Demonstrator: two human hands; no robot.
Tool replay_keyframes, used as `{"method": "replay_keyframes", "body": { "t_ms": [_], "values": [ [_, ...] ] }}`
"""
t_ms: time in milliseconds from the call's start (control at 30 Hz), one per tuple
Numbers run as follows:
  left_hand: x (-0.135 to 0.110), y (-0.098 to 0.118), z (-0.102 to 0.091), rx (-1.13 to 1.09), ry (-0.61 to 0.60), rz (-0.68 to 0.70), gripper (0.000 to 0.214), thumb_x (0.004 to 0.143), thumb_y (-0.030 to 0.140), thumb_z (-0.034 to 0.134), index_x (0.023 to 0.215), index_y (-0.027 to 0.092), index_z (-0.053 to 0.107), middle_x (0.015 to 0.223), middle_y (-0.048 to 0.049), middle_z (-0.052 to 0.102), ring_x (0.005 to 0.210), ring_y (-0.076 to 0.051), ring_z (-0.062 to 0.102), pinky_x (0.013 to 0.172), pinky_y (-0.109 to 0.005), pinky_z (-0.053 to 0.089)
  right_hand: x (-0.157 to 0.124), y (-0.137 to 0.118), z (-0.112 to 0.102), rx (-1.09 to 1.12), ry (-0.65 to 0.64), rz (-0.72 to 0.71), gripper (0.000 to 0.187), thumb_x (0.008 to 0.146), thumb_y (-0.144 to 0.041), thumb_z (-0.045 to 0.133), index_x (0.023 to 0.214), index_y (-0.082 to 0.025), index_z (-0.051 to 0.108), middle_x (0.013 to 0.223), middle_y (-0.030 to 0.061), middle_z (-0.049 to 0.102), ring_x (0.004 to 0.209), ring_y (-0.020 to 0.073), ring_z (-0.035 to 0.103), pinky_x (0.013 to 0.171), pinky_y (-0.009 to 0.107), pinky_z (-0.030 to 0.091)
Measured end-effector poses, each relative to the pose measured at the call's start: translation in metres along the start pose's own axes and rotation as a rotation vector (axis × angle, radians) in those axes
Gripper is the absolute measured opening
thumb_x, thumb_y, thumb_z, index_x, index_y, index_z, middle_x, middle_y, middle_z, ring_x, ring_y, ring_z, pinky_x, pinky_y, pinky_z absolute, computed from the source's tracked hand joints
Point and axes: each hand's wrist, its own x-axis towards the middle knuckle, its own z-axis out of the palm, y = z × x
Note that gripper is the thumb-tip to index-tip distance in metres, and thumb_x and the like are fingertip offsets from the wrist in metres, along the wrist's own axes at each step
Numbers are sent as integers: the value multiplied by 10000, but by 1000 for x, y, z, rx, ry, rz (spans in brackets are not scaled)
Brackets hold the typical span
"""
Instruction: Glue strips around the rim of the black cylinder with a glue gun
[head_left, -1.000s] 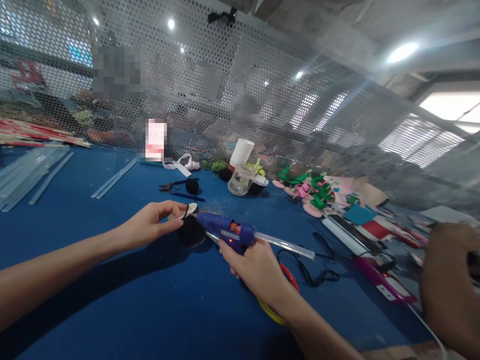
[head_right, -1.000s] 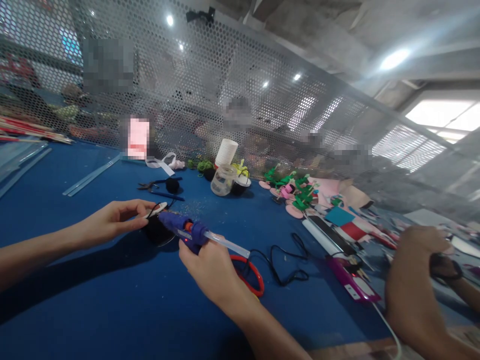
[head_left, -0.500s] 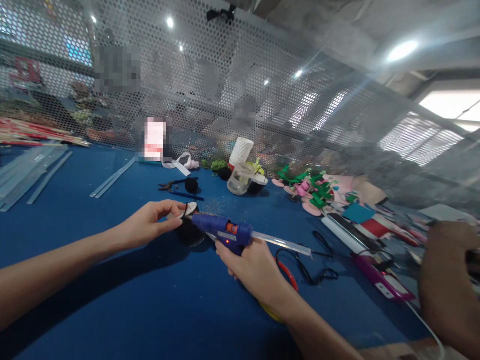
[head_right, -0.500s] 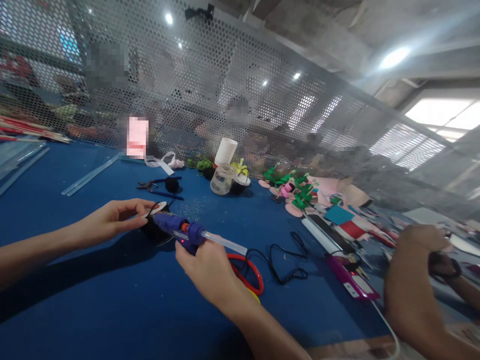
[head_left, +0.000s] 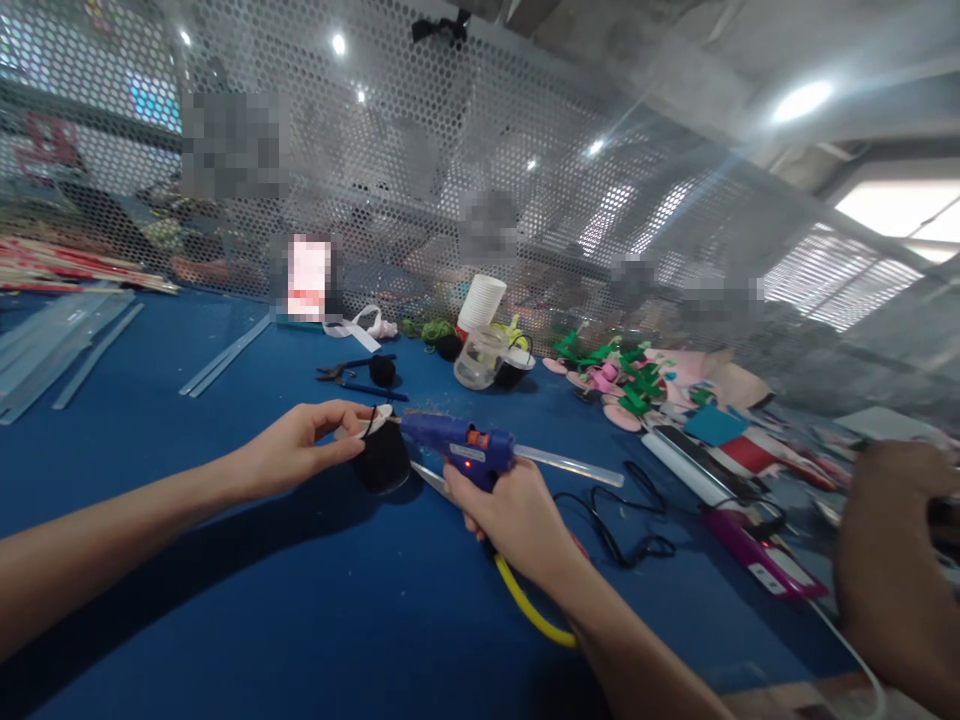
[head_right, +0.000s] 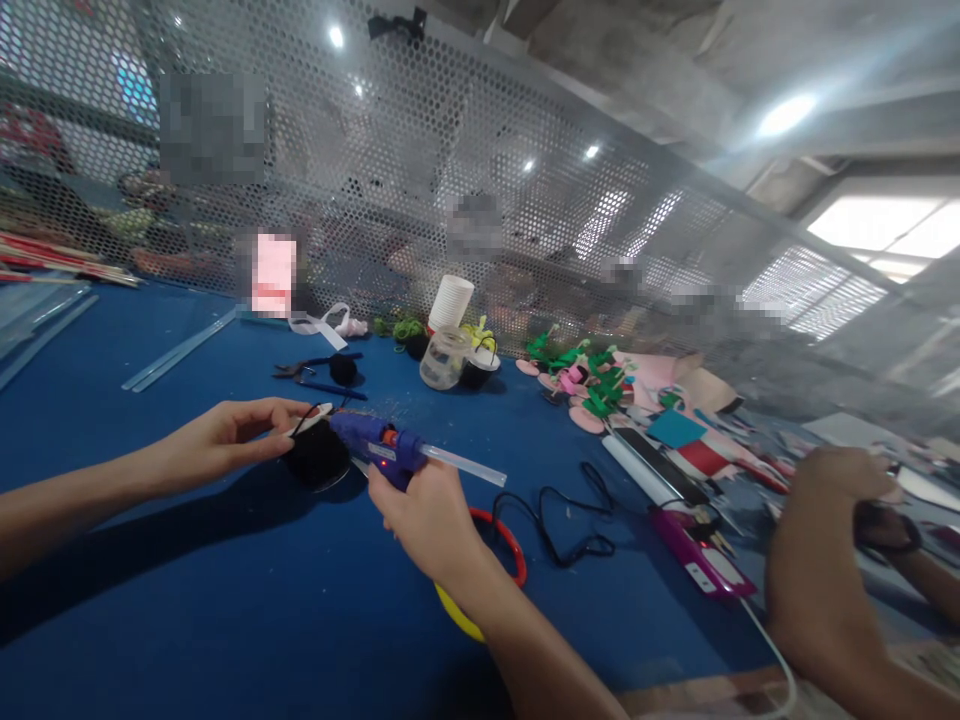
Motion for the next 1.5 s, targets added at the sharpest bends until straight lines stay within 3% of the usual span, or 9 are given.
{"method": "replay_keyframes", "body": {
  "t_ms": [233,1100,1500],
  "values": [
    [0,1,0,-3,0,2,210,769,323,510,639,174,438,1111,-116,565,1157,-242,425,958,-367,309,3,3,1,-3,-17,-6,179,704,-302,487,591,-164,504,347,-56,430,302,82,432,333,186,380],
    [-1,0,0,-3,9,1,227,759,341,523,637,168,442,1152,-130,539,1149,-251,433,960,-388,300,-4,-4,-1,-2,-8,-9,197,694,-294,497,542,-170,492,336,-53,420,290,82,421,315,184,367],
    [0,3,1,21,25,-22,246,738,370,533,615,180,437,1144,-106,562,1145,-241,442,954,-358,316,-10,5,8,48,-81,-60,194,717,-306,492,622,-146,547,395,-34,470,330,81,442,337,179,379]
  ]
}}
